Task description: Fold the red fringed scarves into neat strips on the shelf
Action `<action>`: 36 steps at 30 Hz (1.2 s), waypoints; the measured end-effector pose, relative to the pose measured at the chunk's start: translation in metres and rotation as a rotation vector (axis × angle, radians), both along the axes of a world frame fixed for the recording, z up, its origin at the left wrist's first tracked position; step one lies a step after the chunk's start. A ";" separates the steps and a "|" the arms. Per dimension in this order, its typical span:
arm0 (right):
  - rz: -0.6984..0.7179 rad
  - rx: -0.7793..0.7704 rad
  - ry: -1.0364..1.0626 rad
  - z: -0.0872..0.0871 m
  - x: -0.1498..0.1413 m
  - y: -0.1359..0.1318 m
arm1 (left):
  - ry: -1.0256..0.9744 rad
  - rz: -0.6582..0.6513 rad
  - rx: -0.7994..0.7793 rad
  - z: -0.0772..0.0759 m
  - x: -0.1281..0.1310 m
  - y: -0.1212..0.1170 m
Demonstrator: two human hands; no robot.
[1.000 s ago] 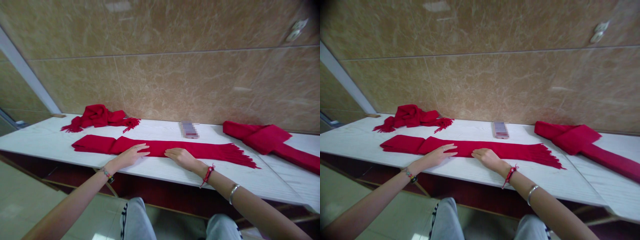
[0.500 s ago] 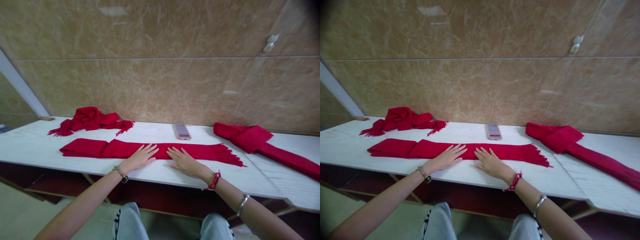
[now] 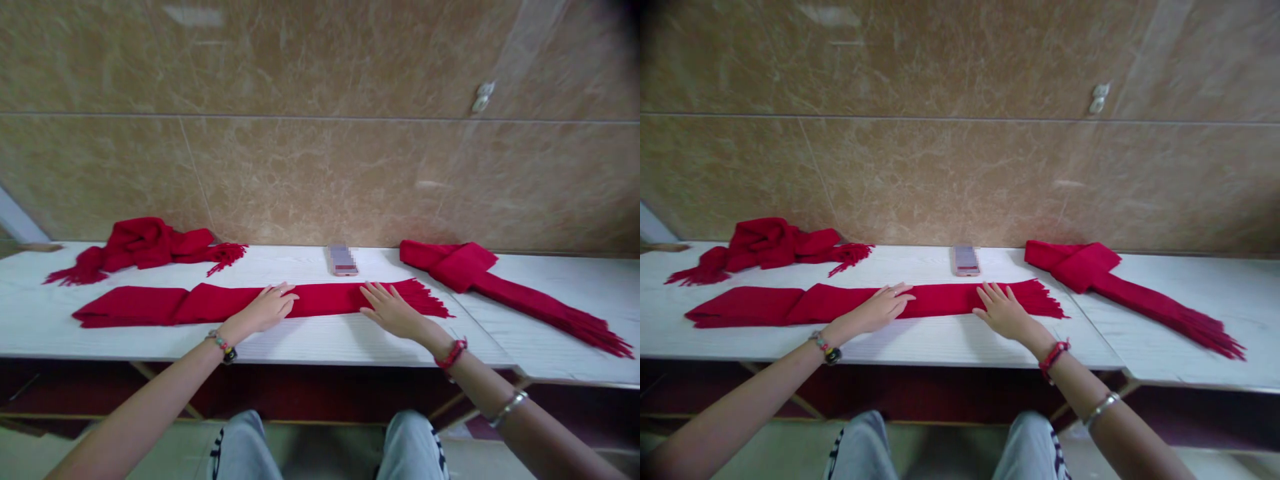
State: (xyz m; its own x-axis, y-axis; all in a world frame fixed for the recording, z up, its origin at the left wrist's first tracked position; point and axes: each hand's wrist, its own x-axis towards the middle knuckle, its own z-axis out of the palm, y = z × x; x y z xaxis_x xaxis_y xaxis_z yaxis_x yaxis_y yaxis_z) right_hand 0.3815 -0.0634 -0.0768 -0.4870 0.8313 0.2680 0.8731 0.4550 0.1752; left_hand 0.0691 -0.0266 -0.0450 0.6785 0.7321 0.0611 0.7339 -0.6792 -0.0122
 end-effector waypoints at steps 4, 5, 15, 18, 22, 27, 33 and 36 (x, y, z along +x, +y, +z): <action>0.015 -0.062 0.078 0.007 -0.046 0.016 | -0.045 0.005 0.070 -0.006 0.039 0.004; 0.031 -0.085 0.070 0.006 -0.051 0.019 | -0.037 0.008 0.062 -0.011 0.044 0.005; -0.169 -0.139 -0.170 -0.013 0.091 0.010 | 0.006 0.039 0.030 -0.023 0.044 0.011; -0.253 -0.103 -0.167 -0.008 0.108 0.007 | 0.002 0.038 0.028 -0.022 0.046 0.010; -0.243 0.023 0.005 0.003 0.058 0.015 | -0.005 0.038 0.054 -0.023 0.047 0.008; 0.061 -0.080 0.135 0.007 -0.032 0.026 | -0.008 0.059 0.065 -0.022 0.048 0.003; 0.107 -0.111 0.151 -0.007 -0.047 0.027 | -0.023 0.107 0.057 -0.023 0.027 -0.003; 0.122 -0.083 0.154 -0.014 -0.040 0.028 | -0.003 0.150 0.034 -0.023 -0.003 -0.009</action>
State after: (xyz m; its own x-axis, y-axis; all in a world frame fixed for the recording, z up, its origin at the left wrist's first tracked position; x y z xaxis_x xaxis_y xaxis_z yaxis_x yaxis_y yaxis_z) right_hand 0.3412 -0.0349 -0.0904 -0.5436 0.7913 0.2799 0.8244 0.5660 0.0010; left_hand 0.0657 -0.0361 -0.0678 0.5611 0.8229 0.0897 0.8274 -0.5608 -0.0312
